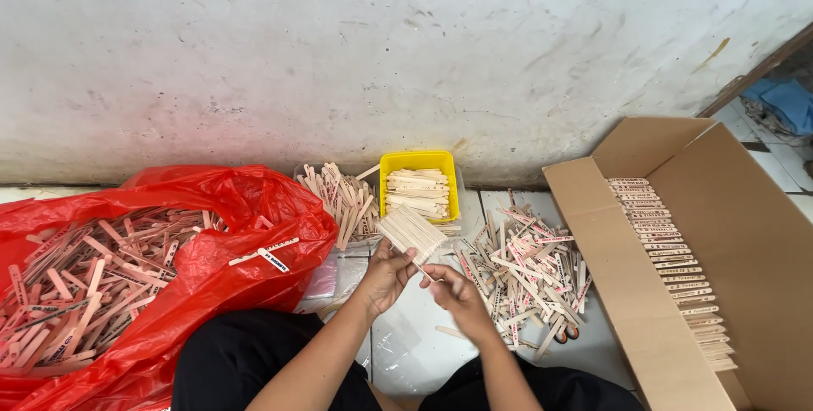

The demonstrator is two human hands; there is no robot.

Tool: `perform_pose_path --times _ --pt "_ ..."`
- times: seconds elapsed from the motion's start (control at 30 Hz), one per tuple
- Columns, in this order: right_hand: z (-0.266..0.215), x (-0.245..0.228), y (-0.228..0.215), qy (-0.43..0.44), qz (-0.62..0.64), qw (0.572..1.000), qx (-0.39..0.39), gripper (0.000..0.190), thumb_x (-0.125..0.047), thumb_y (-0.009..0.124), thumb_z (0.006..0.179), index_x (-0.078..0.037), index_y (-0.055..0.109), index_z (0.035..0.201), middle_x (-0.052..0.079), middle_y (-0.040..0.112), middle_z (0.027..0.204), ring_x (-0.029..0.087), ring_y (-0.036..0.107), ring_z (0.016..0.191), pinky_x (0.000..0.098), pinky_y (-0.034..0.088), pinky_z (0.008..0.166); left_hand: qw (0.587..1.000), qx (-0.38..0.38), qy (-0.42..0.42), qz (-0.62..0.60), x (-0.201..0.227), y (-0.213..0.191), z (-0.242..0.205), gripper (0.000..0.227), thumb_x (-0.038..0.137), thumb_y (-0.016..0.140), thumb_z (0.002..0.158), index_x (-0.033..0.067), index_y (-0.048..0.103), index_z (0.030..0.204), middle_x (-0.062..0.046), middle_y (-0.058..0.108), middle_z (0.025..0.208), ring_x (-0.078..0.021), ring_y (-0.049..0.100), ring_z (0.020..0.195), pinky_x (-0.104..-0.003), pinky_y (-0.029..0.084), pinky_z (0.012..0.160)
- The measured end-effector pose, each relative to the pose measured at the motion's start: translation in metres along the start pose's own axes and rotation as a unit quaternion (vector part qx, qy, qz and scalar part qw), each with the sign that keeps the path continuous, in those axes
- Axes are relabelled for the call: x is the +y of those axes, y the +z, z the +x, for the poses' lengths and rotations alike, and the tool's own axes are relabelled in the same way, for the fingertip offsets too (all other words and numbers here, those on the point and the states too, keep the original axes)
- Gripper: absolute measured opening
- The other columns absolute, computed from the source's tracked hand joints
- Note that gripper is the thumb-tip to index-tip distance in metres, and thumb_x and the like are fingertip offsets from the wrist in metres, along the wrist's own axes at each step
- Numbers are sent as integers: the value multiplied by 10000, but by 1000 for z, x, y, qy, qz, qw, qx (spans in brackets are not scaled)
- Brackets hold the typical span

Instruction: The person sits on the floor and sorts wooden popsicle sticks, aligning them into neat stacks. They place the sorted stacks into a yellow container and a cardboard box. The person also wraps a bundle of sticks with clear tape.

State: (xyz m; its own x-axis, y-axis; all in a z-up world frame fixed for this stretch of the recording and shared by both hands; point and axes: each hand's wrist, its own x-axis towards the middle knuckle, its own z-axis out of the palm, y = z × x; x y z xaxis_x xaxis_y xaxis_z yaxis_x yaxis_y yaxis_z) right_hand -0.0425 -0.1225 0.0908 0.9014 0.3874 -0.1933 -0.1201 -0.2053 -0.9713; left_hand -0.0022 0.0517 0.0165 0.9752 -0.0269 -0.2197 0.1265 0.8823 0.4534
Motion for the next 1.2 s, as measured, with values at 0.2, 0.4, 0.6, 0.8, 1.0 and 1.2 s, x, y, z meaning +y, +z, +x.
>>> perform_pose_path --times 0.2,0.4,0.6,0.8,1.0,1.2 --pt "18 43 -6 -80 45 982 164 223 -14 873 808 -98 666 804 -8 601 692 83 513 666 221 448 629 998 8 -48 46 -5 16 -20 718 -184 572 880 202 441 1472 -165 625 1353 -263 643 1155 -366 575 923" --pt "18 45 7 -102 -8 976 194 306 -135 856 848 -172 553 846 -49 342 682 99 338 631 225 330 658 997 8 -44 60 -15 13 -23 614 -123 644 872 201 495 1372 -121 667 1260 -230 653 1082 -358 575 856" --pt "-4 9 -37 85 -145 986 3 306 -258 443 1040 -219 624 1283 27 619 1162 136 568 1110 284 412 979 989 137 19 57 6 28 -18 675 96 784 757 190 541 1379 -131 713 1252 -306 691 1042 -437 592 739" --pt "-14 -6 -11 96 -218 971 5 466 -218 542 1017 -294 616 1470 -51 449 694 100 335 588 258 343 601 972 232 48 -2 17 46 -22 683 -45 793 701 150 582 1321 -153 712 1262 -268 690 1091 -426 580 899" --pt "-4 -5 1 65 -130 985 96 501 -247 535 986 -188 531 1484 -16 526 1546 109 459 1464 249 319 1201 972 228 51 -25 14 42 -23 682 -127 752 718 171 593 1310 -147 709 1274 -246 684 1098 -390 571 927" --pt "-15 -41 9 142 -89 981 98 586 -278 516 998 -479 406 1538 -135 643 1461 107 342 558 247 434 618 974 217 50 32 2 35 -19 656 -83 818 661 135 586 1235 -136 729 1152 -265 686 994 -411 575 872"
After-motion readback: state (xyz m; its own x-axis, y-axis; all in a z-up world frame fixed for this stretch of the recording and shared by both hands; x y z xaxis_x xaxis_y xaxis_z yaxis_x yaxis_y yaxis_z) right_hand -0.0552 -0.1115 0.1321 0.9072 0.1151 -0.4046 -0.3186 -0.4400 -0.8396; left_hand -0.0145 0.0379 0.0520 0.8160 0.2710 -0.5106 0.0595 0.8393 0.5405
